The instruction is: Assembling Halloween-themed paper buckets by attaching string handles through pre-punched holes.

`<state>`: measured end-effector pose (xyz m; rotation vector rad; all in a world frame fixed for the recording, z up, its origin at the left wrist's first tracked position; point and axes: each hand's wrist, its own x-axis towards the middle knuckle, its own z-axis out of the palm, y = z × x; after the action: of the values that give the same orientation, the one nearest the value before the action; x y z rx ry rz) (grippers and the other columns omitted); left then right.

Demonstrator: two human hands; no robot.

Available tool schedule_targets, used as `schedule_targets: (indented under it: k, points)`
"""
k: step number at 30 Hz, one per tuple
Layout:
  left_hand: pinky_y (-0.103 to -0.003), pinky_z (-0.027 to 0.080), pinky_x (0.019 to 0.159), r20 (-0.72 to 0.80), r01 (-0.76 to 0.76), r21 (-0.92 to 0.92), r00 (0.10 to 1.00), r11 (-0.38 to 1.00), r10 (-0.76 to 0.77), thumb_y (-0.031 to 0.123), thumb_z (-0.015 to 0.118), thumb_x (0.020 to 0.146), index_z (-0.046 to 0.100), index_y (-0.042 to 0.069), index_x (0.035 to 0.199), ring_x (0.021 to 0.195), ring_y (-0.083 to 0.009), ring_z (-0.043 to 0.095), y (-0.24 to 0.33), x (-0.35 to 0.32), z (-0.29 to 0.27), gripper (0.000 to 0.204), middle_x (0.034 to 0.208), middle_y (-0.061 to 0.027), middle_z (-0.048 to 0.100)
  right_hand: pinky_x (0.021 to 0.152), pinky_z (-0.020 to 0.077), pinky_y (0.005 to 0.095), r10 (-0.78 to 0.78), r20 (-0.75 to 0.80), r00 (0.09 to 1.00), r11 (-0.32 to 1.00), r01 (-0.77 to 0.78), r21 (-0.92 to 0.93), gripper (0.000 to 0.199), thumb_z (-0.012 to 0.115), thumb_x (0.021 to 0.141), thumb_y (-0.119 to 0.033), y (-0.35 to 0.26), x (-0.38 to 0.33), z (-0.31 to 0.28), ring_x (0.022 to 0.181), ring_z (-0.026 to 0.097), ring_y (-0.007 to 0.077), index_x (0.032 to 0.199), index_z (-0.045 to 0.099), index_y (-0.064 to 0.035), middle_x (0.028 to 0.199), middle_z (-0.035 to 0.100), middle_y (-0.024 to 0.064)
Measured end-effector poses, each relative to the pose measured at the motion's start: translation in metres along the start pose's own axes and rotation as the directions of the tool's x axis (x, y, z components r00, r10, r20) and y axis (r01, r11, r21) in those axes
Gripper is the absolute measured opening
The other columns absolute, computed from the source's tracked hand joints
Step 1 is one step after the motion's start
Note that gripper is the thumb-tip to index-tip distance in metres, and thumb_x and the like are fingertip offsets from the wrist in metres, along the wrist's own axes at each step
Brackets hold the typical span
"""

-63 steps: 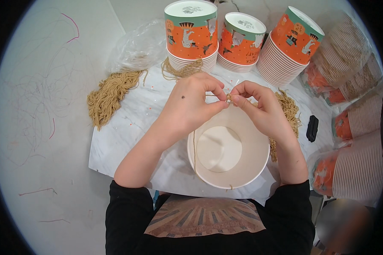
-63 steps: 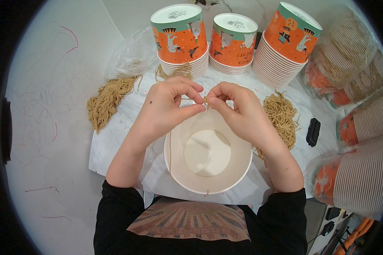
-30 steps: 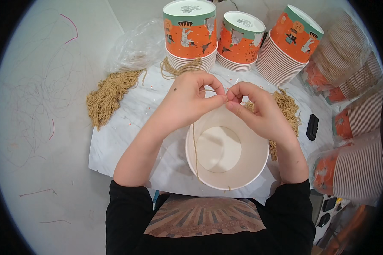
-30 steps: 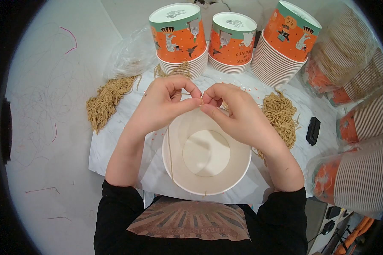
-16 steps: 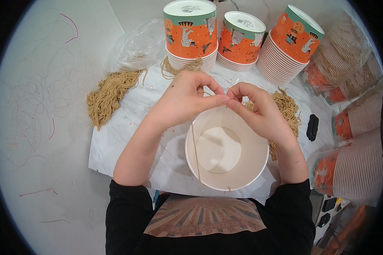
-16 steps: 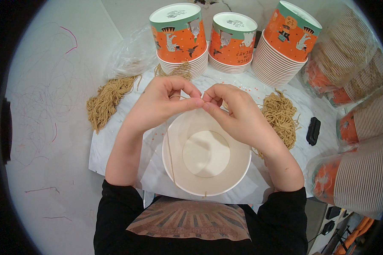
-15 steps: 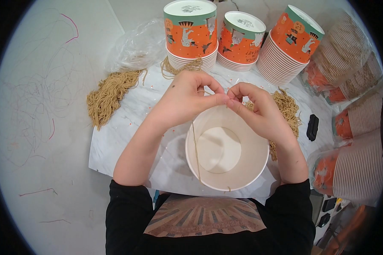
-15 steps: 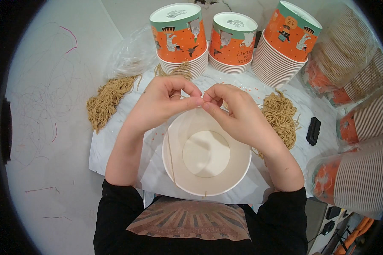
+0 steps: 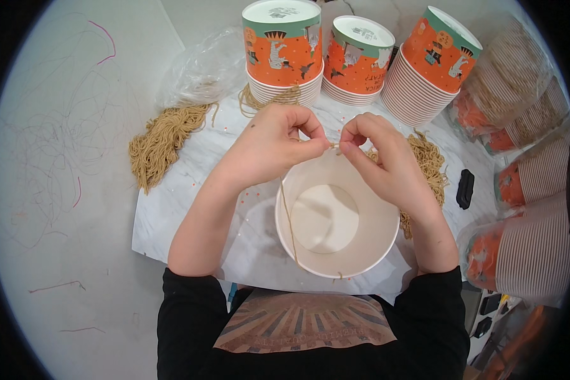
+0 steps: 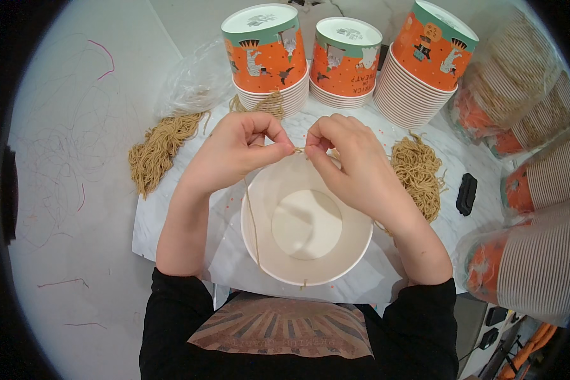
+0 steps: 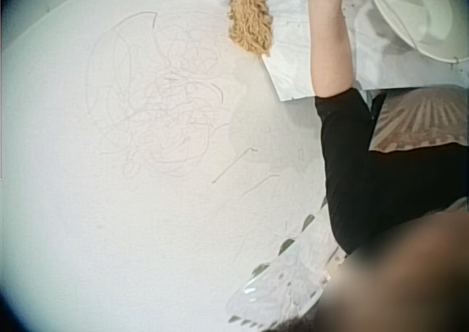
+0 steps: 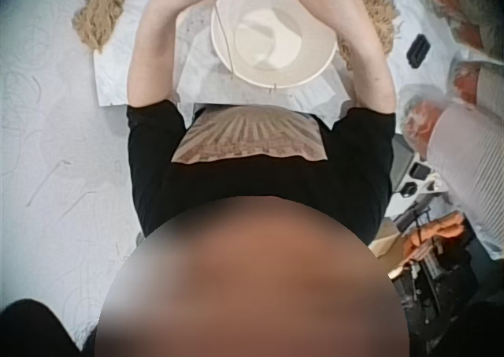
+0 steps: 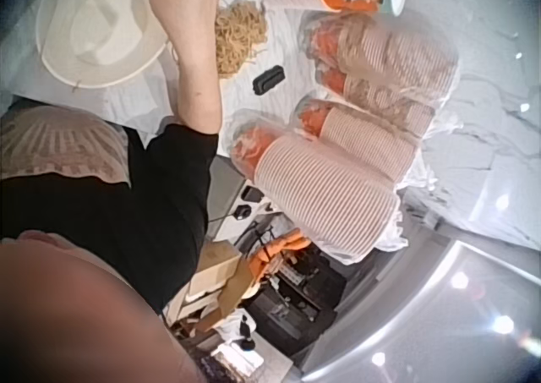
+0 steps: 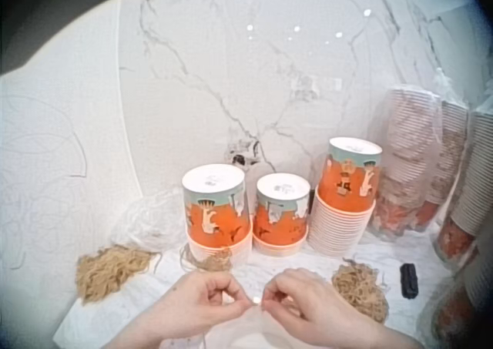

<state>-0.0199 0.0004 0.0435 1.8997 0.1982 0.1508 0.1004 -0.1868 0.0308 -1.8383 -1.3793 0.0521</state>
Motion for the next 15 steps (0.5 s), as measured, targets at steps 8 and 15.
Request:
schedule_targets:
  k: [8,15]
  points:
    - [-0.02,0.03,0.051,0.024,-0.036,-0.044,0.999,0.998,0.037,0.014,0.072,0.091,0.067,0.002,0.089,0.061,0.0019,0.041,-0.011,0.005,0.0,0.013,0.074,0.0086,0.056,0.076,0.0475,0.038,0.053,0.079,0.995,0.986,-0.065,0.151,0.009,0.062,0.083,-0.006,0.0,0.0,-0.003,0.082,0.059,0.0269,0.088,0.058,0.0009,0.082,0.058,0.0114]
    - [-0.02,0.036,0.054,-0.013,0.041,0.094,0.999,0.995,-0.04,0.013,0.066,0.094,0.063,0.002,0.087,0.064,0.001,0.044,0.001,-0.002,0.011,0.013,0.074,0.0063,0.055,0.071,0.0446,0.0382,0.003,0.233,0.972,0.986,-0.041,0.161,0.01,0.06,0.081,-0.006,-0.001,0.001,-0.007,0.075,0.052,0.026,0.087,0.056,0.0011,0.078,0.051,0.0107]
